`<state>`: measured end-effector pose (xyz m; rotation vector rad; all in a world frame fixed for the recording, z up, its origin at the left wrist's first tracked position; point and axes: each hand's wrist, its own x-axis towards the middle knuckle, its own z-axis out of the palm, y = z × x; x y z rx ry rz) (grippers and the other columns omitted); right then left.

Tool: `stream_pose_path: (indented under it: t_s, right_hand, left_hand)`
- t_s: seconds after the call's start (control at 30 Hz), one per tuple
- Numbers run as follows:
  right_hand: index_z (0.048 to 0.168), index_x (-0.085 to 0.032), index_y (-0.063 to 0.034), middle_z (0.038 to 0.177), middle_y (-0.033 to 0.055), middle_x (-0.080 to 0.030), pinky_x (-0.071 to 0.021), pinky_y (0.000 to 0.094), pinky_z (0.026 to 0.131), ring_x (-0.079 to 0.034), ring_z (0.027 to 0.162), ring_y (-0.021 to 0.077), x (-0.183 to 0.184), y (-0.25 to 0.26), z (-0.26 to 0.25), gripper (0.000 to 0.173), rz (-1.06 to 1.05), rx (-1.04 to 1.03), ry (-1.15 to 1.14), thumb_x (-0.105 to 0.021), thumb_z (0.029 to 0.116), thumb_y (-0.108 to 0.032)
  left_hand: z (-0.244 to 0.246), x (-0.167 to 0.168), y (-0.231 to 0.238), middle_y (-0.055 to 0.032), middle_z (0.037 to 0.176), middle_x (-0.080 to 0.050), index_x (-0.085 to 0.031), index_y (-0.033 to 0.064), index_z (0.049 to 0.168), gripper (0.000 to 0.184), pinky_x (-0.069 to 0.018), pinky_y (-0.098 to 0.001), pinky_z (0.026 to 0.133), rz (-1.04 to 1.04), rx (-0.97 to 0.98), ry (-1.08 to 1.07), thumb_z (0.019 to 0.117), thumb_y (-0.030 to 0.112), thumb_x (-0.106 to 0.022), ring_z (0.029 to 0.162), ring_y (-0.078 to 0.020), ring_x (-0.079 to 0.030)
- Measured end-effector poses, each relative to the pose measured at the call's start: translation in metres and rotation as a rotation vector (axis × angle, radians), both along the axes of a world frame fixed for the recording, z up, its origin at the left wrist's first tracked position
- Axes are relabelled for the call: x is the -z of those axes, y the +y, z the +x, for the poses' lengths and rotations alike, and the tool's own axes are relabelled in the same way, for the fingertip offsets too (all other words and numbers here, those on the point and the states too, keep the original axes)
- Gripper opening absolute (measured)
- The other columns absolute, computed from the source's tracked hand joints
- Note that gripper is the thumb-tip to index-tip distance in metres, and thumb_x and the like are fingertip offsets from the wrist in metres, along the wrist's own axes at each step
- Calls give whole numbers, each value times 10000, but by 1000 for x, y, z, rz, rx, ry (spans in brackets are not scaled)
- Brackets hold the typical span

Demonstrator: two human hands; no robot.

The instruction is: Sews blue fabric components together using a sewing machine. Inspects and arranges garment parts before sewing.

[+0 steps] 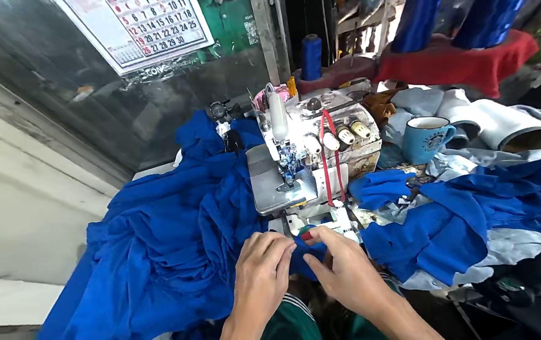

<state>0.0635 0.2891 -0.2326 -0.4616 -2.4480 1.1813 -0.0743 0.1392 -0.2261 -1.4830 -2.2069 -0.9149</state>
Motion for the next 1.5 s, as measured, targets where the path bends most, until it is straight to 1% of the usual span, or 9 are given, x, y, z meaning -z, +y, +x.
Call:
stream_pose_path:
  t_s: [0.13, 0.3, 0.5, 0.63, 0.83, 1.03, 1.1, 1.27, 1.5]
  right_hand:
    - [1247, -664, -216, 1010, -54, -724, -601, 267, 653, -680, 747, 51, 6, 5, 15, 307, -53, -1, 4, -664, 963, -333]
    - [1191, -679, -184, 928, -76, -733, -593, 232, 526, -667, 622, 42, 3, 6, 33, 227, -121, 132, 96, -648, 991, -286]
    - [1197, -675, -224, 963, -87, -738, -592, 255, 601, -665, 654, 35, 5, 15, 22, 241, 51, 259, -61, -634, 968, -290]
    - [1213, -676, -202, 1028, -56, -731, -598, 279, 637, -678, 714, 61, 9, 18, 24, 273, 75, 270, -100, -643, 950, -268]
    - [1262, -660, -198, 1100, -47, -717, -614, 276, 681, -695, 783, 64, 2, 21, 31, 314, 84, 233, -128, -638, 963, -292]
    - [1452, -550, -213, 1313, -2, -637, -620, 319, 749, -688, 835, 97, -14, 35, 17, 466, 2, 19, -120, -614, 993, -264]
    - [1408, -584, -234, 1178, -2, -696, -642, 334, 706, -711, 786, 105, -17, 40, 13, 439, -94, -69, -106, -648, 976, -274]
    - [1226, -698, -191, 1020, -31, -745, -642, 304, 576, -716, 692, 108, -31, 28, 35, 296, -246, -139, 106, -740, 947, -282]
    - [1176, -709, -159, 954, -23, -750, -632, 304, 507, -710, 629, 133, -45, 11, 45, 271, -282, -94, 126, -773, 929, -251]
  left_hand:
    - [1, -2, 7, 53, 1052, -715, -718, 144, 1092, 134, -592, -297, 880, 71, 116, -177, 1022, 186, -611, 1002, -87, -674]
    - [3, -16, 29, 76, 1010, -713, -718, 179, 1093, 115, -634, -281, 791, 113, 122, -285, 1003, 199, -650, 909, -55, -701]
    - [0, 0, 67, 52, 933, -684, -716, 194, 1056, 140, -573, -361, 798, -127, -42, 0, 1025, 230, -585, 899, -112, -664]
    - [10, 2, 70, 23, 986, -715, -731, 182, 1131, 233, -559, -411, 851, -250, -149, 92, 1010, 323, -590, 960, -178, -674]
    - [22, -2, 78, -50, 1100, -695, -766, 156, 1039, 284, -508, -480, 952, -481, -242, 99, 997, 374, -589, 1111, -288, -613]
    - [15, 3, 58, 68, 1020, -700, -754, 221, 1037, 150, -531, -416, 924, -86, -73, -99, 984, 293, -634, 1027, -140, -643]
    - [17, -5, 44, 87, 1036, -732, -747, 189, 1074, 145, -566, -348, 924, 78, 39, -303, 992, 266, -656, 1007, -78, -680]
    - [12, -26, 19, -15, 1028, -761, -751, 80, 1095, 155, -641, -349, 881, 303, 209, -653, 985, 162, -679, 952, -168, -739]
    - [11, -31, 7, -41, 994, -756, -756, 55, 1071, 163, -642, -330, 831, 371, 275, -677, 1003, 167, -660, 895, -175, -736]
